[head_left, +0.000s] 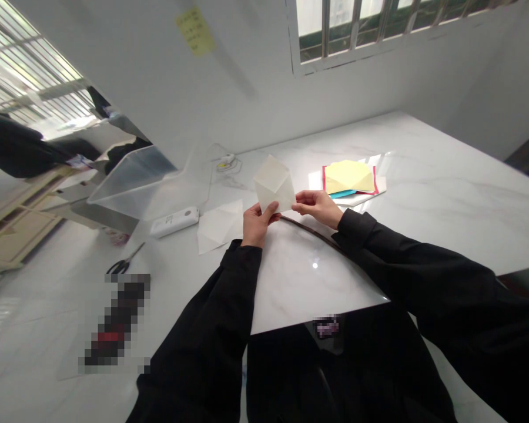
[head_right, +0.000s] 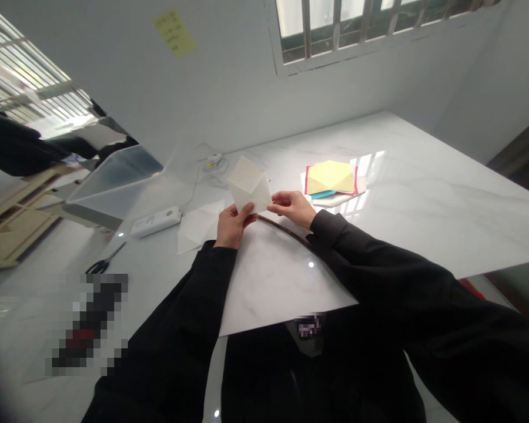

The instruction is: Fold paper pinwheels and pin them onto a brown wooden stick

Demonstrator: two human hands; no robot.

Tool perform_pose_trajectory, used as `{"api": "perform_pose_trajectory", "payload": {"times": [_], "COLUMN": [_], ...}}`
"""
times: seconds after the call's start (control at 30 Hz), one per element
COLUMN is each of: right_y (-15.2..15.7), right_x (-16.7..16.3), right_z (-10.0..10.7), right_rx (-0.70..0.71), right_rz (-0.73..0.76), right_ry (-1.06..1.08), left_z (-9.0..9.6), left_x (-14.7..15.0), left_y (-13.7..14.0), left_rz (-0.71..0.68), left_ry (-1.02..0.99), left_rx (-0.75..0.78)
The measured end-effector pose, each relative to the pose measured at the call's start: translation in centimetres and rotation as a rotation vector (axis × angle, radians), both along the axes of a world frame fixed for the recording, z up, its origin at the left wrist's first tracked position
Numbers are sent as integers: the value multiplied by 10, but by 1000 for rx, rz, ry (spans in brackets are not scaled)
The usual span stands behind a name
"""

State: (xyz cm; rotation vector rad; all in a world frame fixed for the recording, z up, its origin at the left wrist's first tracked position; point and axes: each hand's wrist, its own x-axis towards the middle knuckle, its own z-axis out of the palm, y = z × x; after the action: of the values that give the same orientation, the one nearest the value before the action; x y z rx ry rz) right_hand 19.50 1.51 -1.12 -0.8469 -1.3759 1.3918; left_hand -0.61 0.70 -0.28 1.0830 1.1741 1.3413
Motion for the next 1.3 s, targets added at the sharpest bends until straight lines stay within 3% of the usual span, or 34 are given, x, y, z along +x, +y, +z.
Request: {"api": "perform_pose_trajectory", "payload": {"times": [0.37, 1.3], "right_y": [-3, 0], "right_x": [0, 2], "right_z": [1, -1], "right_rx": [-27, -60], "right_rz": [83, 29], "right_ry": [-150, -221], "left_z": [-2, 2], "left_x": [2, -7], "left_y": [-1, 0], "left_rz": [-19, -59], "left_ry": [41, 130], "left_rx": [36, 12]}}
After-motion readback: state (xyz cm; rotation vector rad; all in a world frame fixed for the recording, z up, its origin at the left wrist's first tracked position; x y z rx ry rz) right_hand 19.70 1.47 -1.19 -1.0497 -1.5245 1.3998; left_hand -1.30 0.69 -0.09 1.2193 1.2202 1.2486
